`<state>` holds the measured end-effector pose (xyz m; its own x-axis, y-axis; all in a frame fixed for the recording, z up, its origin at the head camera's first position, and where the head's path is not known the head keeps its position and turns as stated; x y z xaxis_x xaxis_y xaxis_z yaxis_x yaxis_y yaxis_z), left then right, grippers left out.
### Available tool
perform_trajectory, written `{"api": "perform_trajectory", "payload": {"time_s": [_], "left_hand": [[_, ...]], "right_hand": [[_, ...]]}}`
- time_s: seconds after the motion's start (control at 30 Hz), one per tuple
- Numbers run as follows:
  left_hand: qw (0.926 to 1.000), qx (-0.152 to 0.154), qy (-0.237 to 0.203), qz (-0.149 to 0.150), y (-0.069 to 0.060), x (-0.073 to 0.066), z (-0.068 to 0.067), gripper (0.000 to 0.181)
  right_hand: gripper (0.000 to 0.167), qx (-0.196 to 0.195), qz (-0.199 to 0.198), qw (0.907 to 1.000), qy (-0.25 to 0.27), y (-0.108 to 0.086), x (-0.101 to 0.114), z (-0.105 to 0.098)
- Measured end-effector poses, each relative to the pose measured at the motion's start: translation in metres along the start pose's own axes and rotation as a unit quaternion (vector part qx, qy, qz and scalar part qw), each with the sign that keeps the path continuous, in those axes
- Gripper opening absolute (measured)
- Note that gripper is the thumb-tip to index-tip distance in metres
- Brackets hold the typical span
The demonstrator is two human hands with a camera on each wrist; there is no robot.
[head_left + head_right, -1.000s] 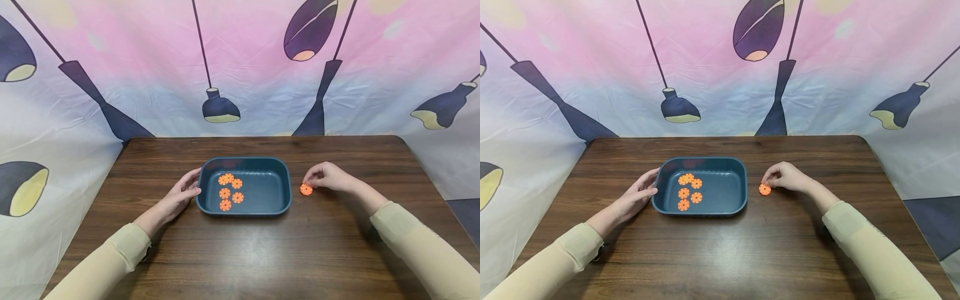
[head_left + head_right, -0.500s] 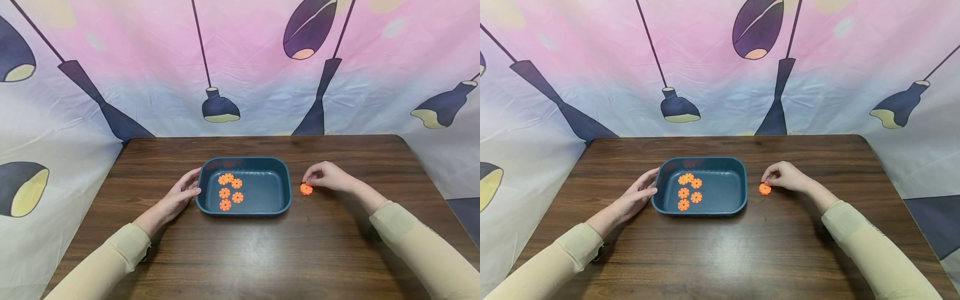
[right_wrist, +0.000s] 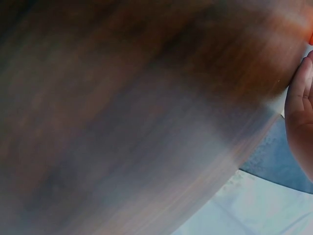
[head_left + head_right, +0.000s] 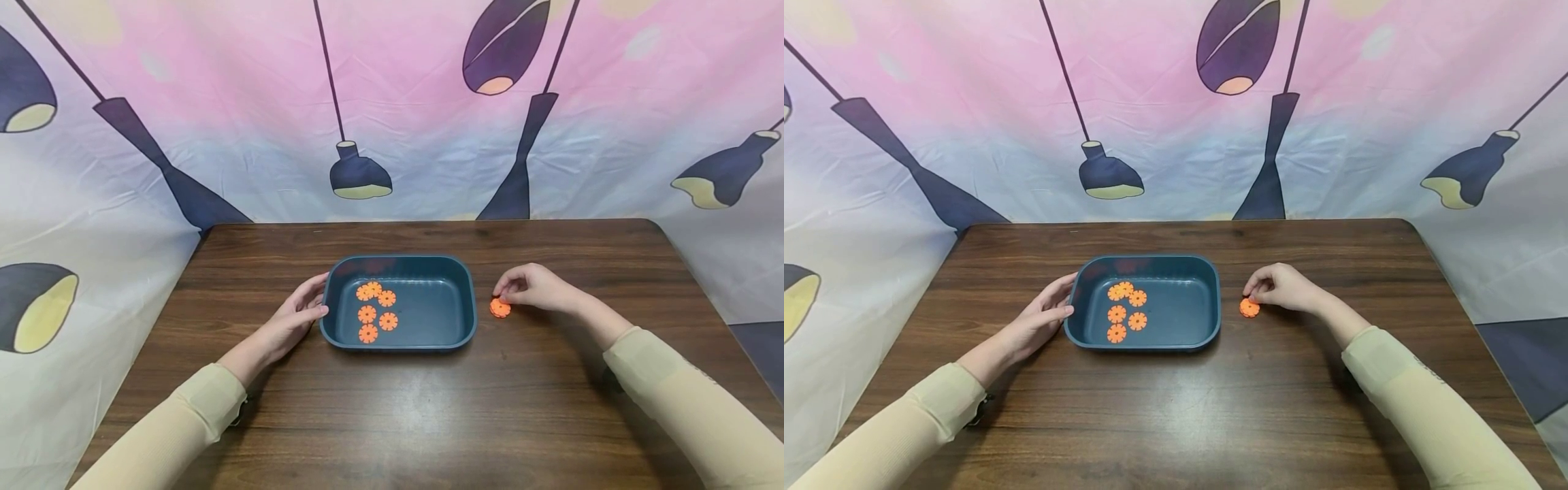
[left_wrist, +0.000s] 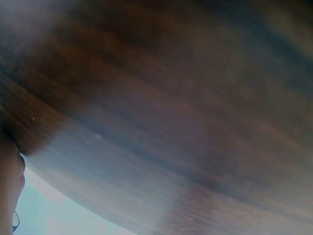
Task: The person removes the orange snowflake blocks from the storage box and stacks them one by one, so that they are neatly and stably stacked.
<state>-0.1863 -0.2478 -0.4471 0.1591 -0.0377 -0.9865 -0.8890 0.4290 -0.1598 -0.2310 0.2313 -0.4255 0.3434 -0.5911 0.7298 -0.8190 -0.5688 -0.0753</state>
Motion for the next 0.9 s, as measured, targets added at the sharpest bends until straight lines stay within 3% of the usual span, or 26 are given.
{"api": "perform_trajectory", "payload": {"time_s": [0.57, 0.9], "left_hand": [[1.0, -0.002, -0.003, -0.003, 0.0, -0.001, 0.0, 0.068], [1.0, 0.001, -0.005, -0.004, -0.001, -0.002, 0.001, 0.069]], "right_hand": [[0.012, 0.008, 0.0, 1.0, 0.002, 0.001, 0.004, -0.002], [0.011, -0.022, -0.024, 0.9995, -0.003, 0.01, 0.028, -0.011]]}}
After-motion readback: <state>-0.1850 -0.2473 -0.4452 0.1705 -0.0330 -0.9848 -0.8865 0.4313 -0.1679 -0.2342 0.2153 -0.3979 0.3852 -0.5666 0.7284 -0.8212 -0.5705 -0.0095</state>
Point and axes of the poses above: each hand's wrist, its own y-axis towards the middle knuckle, its own z-axis out of the palm, x = y × z, the point moved 2 cm from there along y, towards the middle knuckle, and after that the axes turned 3 degrees about -z, right-handed, at the moved point
